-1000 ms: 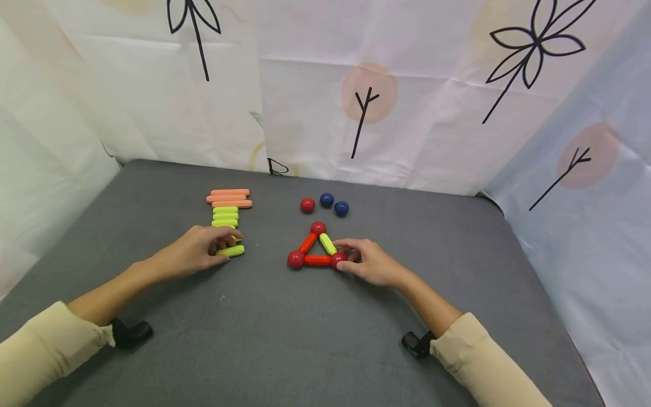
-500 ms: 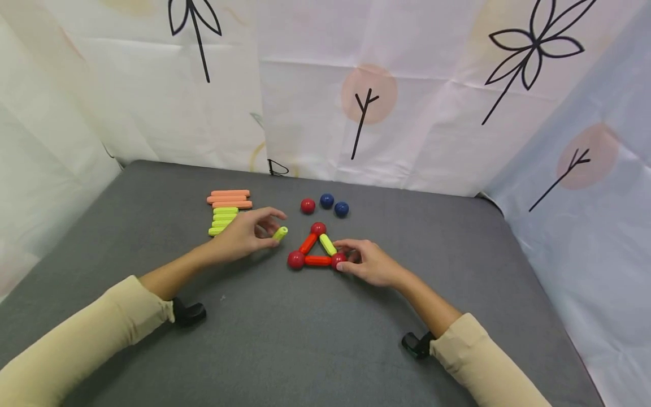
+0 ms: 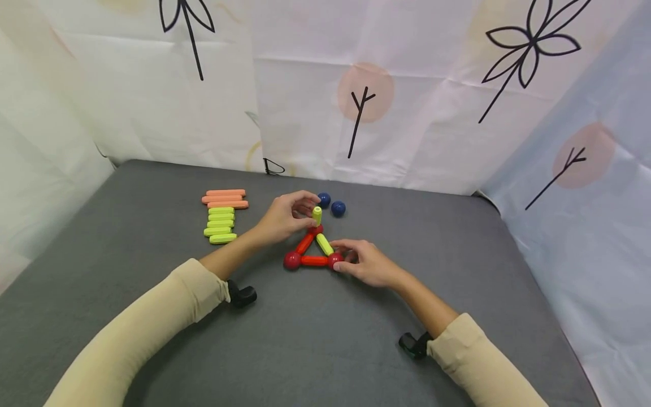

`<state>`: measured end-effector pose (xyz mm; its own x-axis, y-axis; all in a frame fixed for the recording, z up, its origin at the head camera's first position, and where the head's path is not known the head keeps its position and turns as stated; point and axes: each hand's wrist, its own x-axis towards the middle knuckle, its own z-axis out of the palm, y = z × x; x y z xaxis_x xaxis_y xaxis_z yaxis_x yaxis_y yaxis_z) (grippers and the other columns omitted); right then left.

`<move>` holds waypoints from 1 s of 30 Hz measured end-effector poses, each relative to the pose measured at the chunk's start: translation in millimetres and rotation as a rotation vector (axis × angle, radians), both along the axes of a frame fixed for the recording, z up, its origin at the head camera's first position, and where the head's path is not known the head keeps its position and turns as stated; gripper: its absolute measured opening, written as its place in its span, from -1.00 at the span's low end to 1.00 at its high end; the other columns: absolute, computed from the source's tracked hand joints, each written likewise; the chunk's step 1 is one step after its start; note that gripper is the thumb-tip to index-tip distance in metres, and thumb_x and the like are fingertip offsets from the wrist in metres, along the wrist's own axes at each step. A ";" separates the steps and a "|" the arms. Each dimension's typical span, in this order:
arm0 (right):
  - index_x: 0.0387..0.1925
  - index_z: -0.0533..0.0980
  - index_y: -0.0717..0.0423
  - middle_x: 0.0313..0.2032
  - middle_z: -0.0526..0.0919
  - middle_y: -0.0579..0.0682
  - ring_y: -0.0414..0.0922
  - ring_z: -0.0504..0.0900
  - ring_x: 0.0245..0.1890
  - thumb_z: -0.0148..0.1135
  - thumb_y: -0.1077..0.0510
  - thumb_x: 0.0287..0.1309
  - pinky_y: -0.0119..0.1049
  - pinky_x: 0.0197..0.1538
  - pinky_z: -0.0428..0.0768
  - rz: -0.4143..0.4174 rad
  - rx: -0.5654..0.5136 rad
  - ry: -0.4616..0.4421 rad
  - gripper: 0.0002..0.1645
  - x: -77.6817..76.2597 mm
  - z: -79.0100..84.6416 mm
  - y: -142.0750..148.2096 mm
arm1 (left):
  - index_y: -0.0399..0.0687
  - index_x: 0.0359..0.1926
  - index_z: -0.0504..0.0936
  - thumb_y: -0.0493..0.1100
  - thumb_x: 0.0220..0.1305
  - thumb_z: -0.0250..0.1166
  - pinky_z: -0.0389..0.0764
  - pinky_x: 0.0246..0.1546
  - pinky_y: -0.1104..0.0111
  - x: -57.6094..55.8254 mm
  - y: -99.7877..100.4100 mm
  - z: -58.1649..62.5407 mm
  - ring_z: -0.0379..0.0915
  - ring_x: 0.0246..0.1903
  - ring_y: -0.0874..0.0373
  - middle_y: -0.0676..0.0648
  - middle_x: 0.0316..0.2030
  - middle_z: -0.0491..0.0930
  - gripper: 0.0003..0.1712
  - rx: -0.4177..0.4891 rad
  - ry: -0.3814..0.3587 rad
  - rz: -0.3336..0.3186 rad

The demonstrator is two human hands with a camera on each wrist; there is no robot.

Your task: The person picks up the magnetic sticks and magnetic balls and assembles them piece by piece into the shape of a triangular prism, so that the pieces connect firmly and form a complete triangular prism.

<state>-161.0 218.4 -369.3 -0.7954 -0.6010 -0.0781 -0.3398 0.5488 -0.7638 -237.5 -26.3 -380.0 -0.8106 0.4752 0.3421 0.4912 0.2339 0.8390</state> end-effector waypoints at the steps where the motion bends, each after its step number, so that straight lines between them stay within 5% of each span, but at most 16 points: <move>1: 0.31 0.40 0.31 0.08 0.63 0.14 -0.07 0.62 -0.16 0.27 0.17 0.32 -0.30 -0.21 0.59 0.002 -0.001 0.003 -0.41 -0.1 0.2 -0.3 | -0.33 0.09 0.57 -0.42 0.15 0.42 0.62 -0.01 0.08 -0.3 0.2 -0.2 0.61 -0.13 0.03 -0.15 -0.13 0.66 -0.55 0.004 0.001 -0.001; 9: 0.32 0.41 0.27 0.08 0.62 0.11 -0.08 0.61 -0.15 0.29 0.16 0.30 -0.29 -0.17 0.59 -0.011 0.017 -0.003 -0.40 -1.1 1.2 -2.6 | -0.29 0.13 0.55 -0.38 0.19 0.41 0.62 -0.03 0.16 3.6 -19.1 5.3 0.60 -0.14 0.05 -0.22 -0.09 0.65 -0.53 -0.040 -0.017 -0.016; 16: 0.32 0.40 0.28 0.07 0.62 0.13 -0.04 0.59 -0.13 0.29 0.18 0.29 -0.28 -0.16 0.59 -0.009 0.019 0.005 -0.39 -0.7 -0.3 -0.6 | -0.23 0.14 0.55 -0.39 0.20 0.39 0.62 -0.05 0.17 15.0 -79.5 16.1 0.60 -0.14 0.08 -0.25 -0.09 0.66 -0.53 -0.158 -0.037 0.001; 21: 0.31 0.40 0.31 0.07 0.61 0.16 -0.04 0.59 -0.14 0.29 0.17 0.30 -0.30 -0.18 0.58 -0.006 0.015 0.013 -0.39 0.8 -1.3 1.4 | -0.27 0.09 0.58 -0.38 0.20 0.40 0.63 -0.14 0.16 27.5 -123.8 13.1 0.61 -0.20 0.09 -0.18 -0.18 0.69 -0.58 -0.226 -0.036 0.019; 30: 0.32 0.39 0.30 0.08 0.61 0.16 -0.05 0.58 -0.15 0.27 0.17 0.31 -0.30 -0.18 0.57 -0.011 0.010 -0.012 -0.39 1.2 -1.1 -0.3 | -0.23 0.05 0.61 -0.38 0.13 0.45 0.66 -0.22 0.19 52.2 -167.7 5.3 0.62 -0.17 0.06 -0.07 -0.20 0.71 -0.57 -0.362 0.040 0.059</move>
